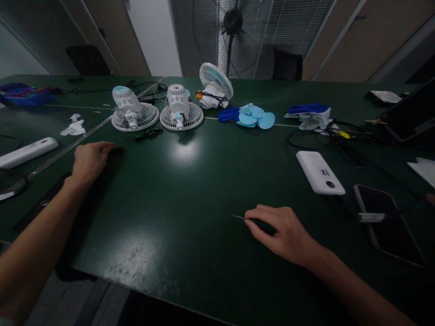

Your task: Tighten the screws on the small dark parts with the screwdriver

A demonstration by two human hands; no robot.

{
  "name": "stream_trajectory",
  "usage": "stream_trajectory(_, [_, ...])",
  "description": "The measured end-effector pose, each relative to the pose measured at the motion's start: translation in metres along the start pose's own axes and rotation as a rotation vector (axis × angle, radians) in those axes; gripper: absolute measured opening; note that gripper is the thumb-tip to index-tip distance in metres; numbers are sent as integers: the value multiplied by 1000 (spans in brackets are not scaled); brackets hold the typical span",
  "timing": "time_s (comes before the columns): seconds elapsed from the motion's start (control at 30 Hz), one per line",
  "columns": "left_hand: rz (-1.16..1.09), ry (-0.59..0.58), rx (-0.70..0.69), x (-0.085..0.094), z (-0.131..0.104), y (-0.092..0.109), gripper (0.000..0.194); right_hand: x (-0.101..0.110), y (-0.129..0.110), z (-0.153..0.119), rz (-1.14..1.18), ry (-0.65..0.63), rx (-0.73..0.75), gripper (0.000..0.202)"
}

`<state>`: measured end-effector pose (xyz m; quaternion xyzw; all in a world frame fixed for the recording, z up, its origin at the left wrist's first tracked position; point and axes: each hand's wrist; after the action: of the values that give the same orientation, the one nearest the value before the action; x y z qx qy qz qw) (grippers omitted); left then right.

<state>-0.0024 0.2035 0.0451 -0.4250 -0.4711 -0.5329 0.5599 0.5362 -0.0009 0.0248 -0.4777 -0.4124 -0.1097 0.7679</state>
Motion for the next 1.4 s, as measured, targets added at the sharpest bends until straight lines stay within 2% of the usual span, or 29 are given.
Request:
stream_trajectory(0.17, [-48,-53,-68,-3,3,-6,38,0,0,-1,-2,-3,-9,20])
stream_trajectory(0.37, [-76,-41,-195,-11,8,-12,39,0,-1,-1,4,-6,-12,19])
stream_trajectory(0.5, [-103,-10,-120,-23,19,-21,35,-2,0,-1,-30,9,0,17])
stream_trajectory(0.6, [-113,18,-92,-27,21,-20,37,-1,1,-1,-3,2,-4,17])
stream_trajectory(0.8, [-181,83,5,-26,16,-16,40,0,1,-2,1,-3,-9,16])
stream_trajectory(1.0, [-311,129,155,-26,16,-25,44,-1,1,-2,1,-7,-7,16])
stream_trajectory(1.2, [-432,75,217,-23,9,-30,53,-1,2,-2,9,-4,-3,17])
stream_trajectory(1.3, [-434,41,207,-23,10,-31,53,-1,0,-2,2,-2,-3,18])
stream_trajectory(1.4, [-418,55,207,-26,13,-32,50,0,-1,-1,-27,1,-5,19])
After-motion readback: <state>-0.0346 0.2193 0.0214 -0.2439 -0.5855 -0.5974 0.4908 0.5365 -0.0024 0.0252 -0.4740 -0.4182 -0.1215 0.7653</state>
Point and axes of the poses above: each hand's wrist, its own z-axis towards the middle knuckle, its own x-axis out of the back of the hand, y = z × x, and after that the axes turned 2 degrees about z, right-handed
